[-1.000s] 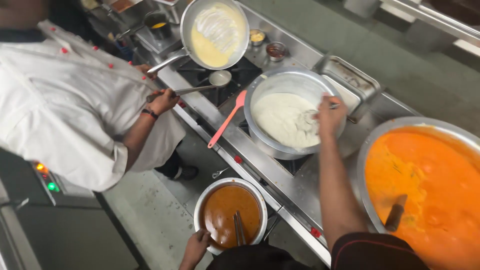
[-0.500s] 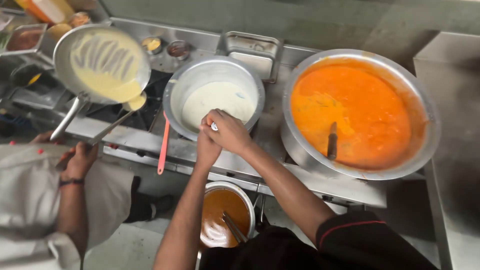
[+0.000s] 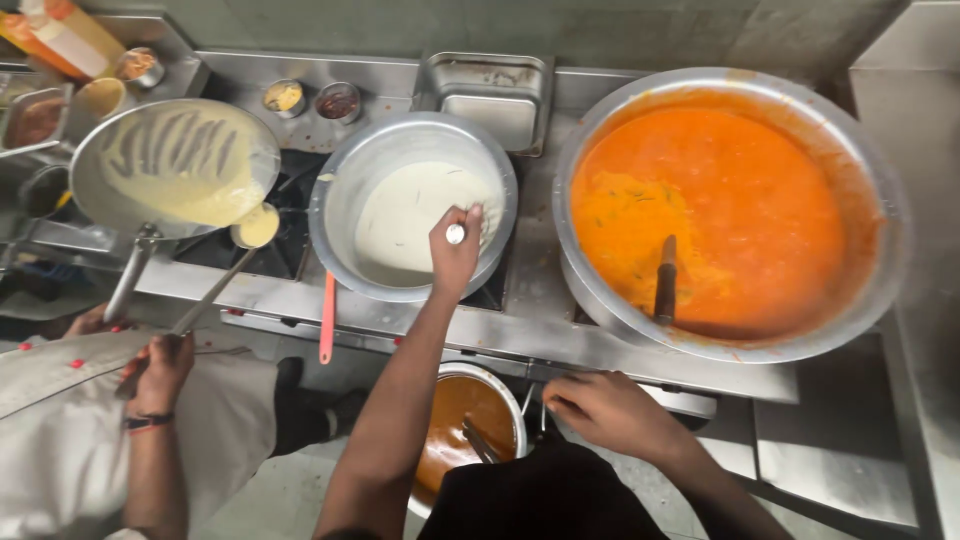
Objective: The recorder and a fellow chef stir several different sauces and liquids in large pots on a commercial range.
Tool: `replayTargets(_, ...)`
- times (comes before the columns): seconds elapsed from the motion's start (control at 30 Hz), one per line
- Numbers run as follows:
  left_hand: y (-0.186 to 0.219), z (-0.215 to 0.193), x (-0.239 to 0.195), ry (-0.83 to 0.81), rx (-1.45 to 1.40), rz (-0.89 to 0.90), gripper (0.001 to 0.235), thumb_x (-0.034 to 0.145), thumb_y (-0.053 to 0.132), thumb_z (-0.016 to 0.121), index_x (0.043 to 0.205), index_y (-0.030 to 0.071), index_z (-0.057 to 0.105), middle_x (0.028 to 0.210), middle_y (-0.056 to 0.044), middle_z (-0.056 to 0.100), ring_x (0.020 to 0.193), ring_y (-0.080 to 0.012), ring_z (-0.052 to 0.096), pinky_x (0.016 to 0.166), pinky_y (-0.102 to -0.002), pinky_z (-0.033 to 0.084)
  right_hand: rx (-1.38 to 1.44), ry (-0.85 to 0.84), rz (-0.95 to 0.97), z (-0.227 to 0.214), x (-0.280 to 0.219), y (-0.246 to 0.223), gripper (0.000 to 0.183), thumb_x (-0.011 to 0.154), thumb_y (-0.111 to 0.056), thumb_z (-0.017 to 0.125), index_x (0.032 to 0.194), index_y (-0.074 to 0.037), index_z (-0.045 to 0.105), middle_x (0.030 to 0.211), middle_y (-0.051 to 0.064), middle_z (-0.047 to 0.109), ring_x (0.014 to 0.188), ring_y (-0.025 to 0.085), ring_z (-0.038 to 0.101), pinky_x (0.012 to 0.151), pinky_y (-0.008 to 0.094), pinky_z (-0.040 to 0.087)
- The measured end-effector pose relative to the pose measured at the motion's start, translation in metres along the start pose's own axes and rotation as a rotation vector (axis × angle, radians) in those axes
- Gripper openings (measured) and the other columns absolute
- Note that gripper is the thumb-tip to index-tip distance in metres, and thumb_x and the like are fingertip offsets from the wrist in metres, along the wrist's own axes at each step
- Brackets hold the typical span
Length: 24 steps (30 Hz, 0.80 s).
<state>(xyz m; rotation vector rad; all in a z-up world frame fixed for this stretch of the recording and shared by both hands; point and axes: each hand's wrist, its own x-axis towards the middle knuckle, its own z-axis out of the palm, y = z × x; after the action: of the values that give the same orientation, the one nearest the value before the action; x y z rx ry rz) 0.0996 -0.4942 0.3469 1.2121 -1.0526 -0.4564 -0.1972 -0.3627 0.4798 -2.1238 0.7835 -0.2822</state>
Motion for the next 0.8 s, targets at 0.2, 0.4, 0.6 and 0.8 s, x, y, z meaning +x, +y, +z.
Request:
replayTargets(0.2,-0.008,-0.054,0.059,-0.079,0.187,0.149,0.027,0.101,0.008,0.069,0.078,-0.001,0.059,0.070,-0.005,0.057,0.067,-0.0101,0.049,0.067,-0.027,0.046,-0.174,-0.151,0.031,0.005,0.011,0.017,0.017,0.093,-0.026,0.061,0.102,-0.014,0.069,0.092,0.009,0.072,0.085,0.033,0.070,0.076,0.048,0.054)
replayTargets(0.4,0.031,-0.080,0.010,0.094,0.093,-0.191,0.041,0.105,0.017,0.069,0.071,0.000,0.055,0.065,-0.001,0.053,0.062,-0.0098,0.045,0.057,-0.029,0.037,-0.165,-0.192,0.153,0.023,0.008,0.035,0.018,0.096,-0.030,0.058,0.103,-0.015,0.067,0.096,0.008,0.069,0.095,0.030,0.069,0.084,0.046,0.053)
replayTargets(0.6,0.016,-0.068,0.010,0.058,-0.035,-0.057,0.033,0.105,0.015,0.064,0.075,0.002,0.060,0.074,0.001,0.063,0.072,-0.0081,0.059,0.069,-0.028,0.050,-0.178,-0.352,0.231,0.053,0.008,0.054,0.022,0.098,-0.031,0.056,0.114,-0.019,0.066,0.108,0.007,0.068,0.108,0.029,0.065,0.093,0.044,0.051)
replayTargets(0.8,0.026,-0.076,0.014,0.143,0.080,-0.125,0.034,0.107,0.015,0.064,0.075,0.002,0.060,0.071,0.000,0.058,0.067,-0.0079,0.048,0.060,-0.027,0.038,-0.129,-0.356,0.172,0.046,0.000,0.049,0.024,0.098,-0.029,0.056,0.117,-0.018,0.064,0.113,0.007,0.066,0.111,0.028,0.063,0.096,0.044,0.051)
